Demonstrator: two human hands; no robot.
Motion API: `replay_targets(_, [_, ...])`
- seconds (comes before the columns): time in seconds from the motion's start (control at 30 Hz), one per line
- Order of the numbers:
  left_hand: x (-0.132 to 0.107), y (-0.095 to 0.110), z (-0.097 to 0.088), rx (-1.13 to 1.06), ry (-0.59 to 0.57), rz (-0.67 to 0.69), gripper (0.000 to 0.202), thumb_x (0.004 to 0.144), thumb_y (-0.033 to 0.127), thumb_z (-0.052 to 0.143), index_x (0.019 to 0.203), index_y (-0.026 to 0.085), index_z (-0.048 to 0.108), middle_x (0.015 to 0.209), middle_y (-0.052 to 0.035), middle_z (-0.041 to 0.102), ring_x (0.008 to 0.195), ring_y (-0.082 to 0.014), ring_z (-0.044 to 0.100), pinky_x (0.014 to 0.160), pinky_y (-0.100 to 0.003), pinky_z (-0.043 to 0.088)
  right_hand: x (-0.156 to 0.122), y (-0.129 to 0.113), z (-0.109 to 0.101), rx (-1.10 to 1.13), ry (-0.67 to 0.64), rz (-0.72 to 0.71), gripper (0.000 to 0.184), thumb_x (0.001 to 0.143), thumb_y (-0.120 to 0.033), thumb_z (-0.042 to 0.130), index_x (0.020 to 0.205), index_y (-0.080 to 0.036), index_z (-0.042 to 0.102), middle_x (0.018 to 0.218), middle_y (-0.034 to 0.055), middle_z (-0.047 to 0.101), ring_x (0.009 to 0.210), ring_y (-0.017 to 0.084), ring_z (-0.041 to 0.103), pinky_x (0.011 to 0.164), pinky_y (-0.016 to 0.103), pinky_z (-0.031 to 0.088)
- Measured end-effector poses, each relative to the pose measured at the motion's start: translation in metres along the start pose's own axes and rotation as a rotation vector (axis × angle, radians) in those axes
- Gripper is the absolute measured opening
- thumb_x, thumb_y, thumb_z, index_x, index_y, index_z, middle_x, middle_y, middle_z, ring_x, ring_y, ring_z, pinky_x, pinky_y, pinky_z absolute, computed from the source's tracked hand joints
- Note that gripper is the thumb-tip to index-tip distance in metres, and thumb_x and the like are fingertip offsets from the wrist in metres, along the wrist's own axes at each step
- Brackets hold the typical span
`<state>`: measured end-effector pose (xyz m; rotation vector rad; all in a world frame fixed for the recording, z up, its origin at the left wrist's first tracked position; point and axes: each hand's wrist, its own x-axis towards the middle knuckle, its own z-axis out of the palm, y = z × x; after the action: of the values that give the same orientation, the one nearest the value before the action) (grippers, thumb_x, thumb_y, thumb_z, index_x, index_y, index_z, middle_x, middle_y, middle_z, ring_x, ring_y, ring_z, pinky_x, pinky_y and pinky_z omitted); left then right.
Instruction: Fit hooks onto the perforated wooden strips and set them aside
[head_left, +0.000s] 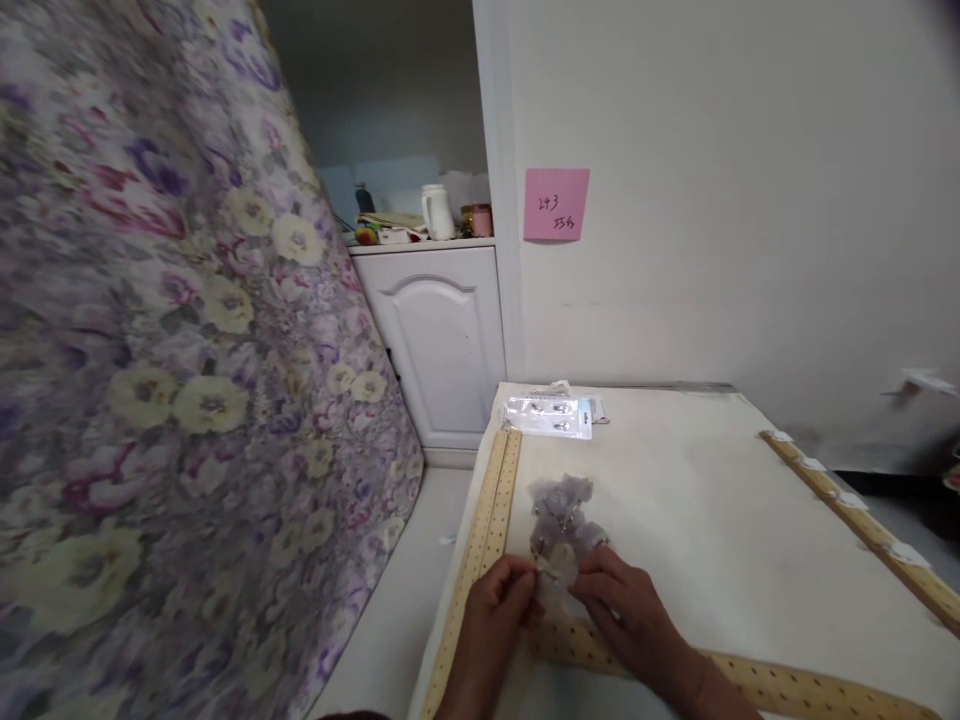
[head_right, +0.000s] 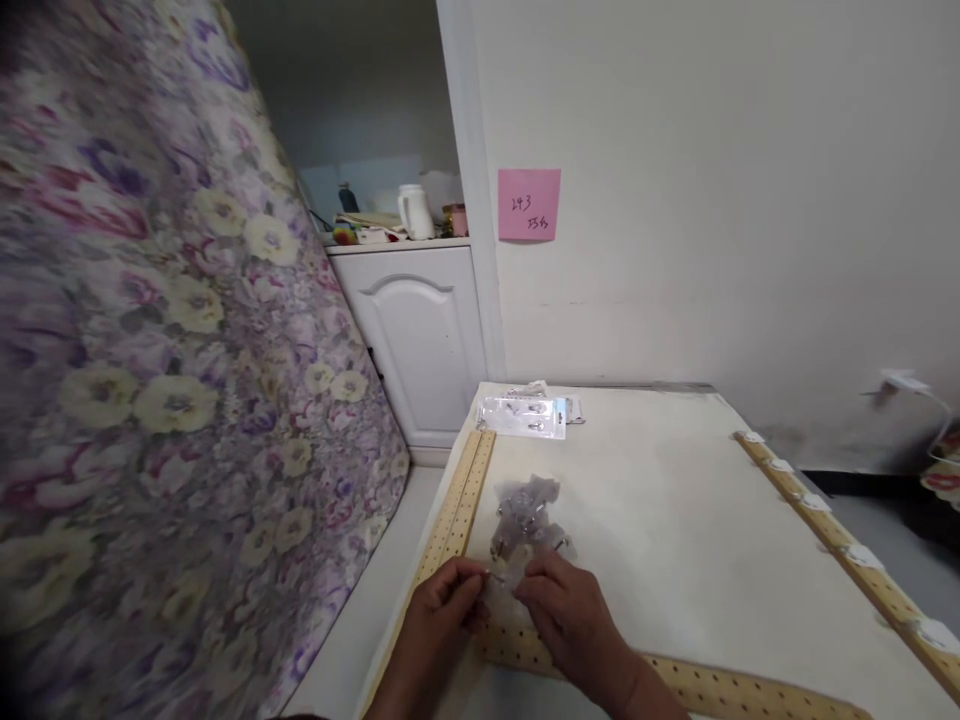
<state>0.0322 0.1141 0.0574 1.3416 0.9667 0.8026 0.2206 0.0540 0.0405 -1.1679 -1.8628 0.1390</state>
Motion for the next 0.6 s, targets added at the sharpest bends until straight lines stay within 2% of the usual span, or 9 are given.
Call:
replay_targets(0.2, [0.002,0.006,-0.001,-0.066,0.055,-0.055,0.023,0.065,0.036,0.070,0.073,0.017,0.061,0.056,0.0031,0.061,0.054,-0.0128,0.055,0.055,-0.023,0.041,0.007,0.006,0.006,0.042,-0.031,0.026,0.019,0.090,-0.014,0.047,0.092,-0.024,0.063,0.087,0.0041,0.063,0.078,0.015,0.061,0.068,0.026,0.051])
replay_targets(0.43, [0.002,-0.002,0.005,-0.104,0.068,-0.047,0.014,0.066,0.026,0.069,0.072,0.017,0.061,0.053,0.0047,0.060,0.051,-0.0102,0.051,0.054,-0.021,0.037,-0.002,0.007,0.011,0.181,-0.046,0.144,0.018,0.087,-0.012,0.047,0.096,-0.024,0.059,0.096,0.0068,0.059,0.084,0.018,0.060,0.070,0.029,0.053])
replay_targets(0.6, [0.002,-0.002,0.012,-0.045,0.084,-0.053,0.011,0.065,0.023,0.066,0.073,0.017,0.061,0.051,0.0070,0.053,0.049,-0.0091,0.047,0.051,-0.020,0.032,-0.007,0.005,0.009,0.207,-0.015,0.232,0.019,0.083,-0.017,0.053,0.101,-0.024,0.058,0.097,0.0069,0.058,0.067,0.014,0.057,0.058,0.026,0.050])
